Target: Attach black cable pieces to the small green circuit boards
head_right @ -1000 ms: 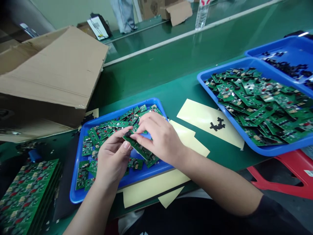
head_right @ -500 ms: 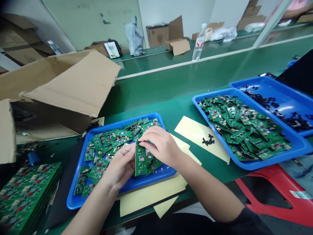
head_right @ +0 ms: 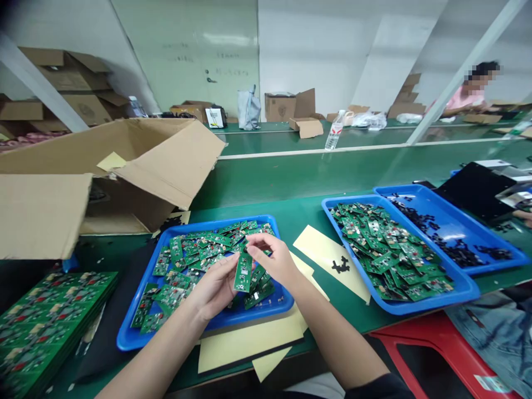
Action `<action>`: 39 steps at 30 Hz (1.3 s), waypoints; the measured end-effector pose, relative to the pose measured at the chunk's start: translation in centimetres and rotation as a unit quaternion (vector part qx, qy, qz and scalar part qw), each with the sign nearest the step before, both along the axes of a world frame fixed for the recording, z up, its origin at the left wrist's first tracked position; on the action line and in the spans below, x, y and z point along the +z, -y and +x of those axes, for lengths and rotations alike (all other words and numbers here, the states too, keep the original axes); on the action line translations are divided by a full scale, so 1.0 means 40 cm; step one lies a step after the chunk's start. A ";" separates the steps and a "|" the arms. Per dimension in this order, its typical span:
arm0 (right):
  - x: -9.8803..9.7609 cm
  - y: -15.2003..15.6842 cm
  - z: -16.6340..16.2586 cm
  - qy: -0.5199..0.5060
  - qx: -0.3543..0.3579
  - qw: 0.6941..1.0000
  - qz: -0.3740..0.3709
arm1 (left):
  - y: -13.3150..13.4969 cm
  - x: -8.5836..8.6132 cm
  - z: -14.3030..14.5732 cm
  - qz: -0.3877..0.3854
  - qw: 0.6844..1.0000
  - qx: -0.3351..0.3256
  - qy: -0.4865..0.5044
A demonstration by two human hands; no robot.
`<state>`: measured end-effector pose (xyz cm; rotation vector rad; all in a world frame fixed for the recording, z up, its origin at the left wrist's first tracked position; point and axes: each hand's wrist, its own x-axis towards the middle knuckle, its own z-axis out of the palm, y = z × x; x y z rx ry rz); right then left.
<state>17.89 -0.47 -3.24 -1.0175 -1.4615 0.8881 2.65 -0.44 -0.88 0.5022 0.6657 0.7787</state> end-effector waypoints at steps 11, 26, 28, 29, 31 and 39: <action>0.032 -0.049 0.116 0.134 -0.216 0.966 0.043 | -0.013 0.009 0.008 -0.028 0.998 0.033 -0.048; 0.050 0.054 0.674 0.280 -0.499 0.781 -0.250 | 0.027 0.076 -0.022 0.161 0.981 -0.003 -0.109; 0.046 0.052 0.661 0.295 -0.503 0.776 -0.241 | 0.058 0.095 -0.045 0.219 0.965 0.006 -0.141; 0.047 0.052 0.651 0.301 -0.504 0.776 -0.229 | 0.080 0.102 -0.065 0.259 0.951 0.002 -0.167; 0.053 0.058 0.621 0.310 -0.503 0.783 -0.194 | 0.136 0.103 -0.118 0.315 0.919 -0.041 -0.234; 0.019 0.154 0.249 0.292 -0.261 0.920 -0.027 | 0.371 -0.042 -0.284 0.129 0.872 -0.141 -0.450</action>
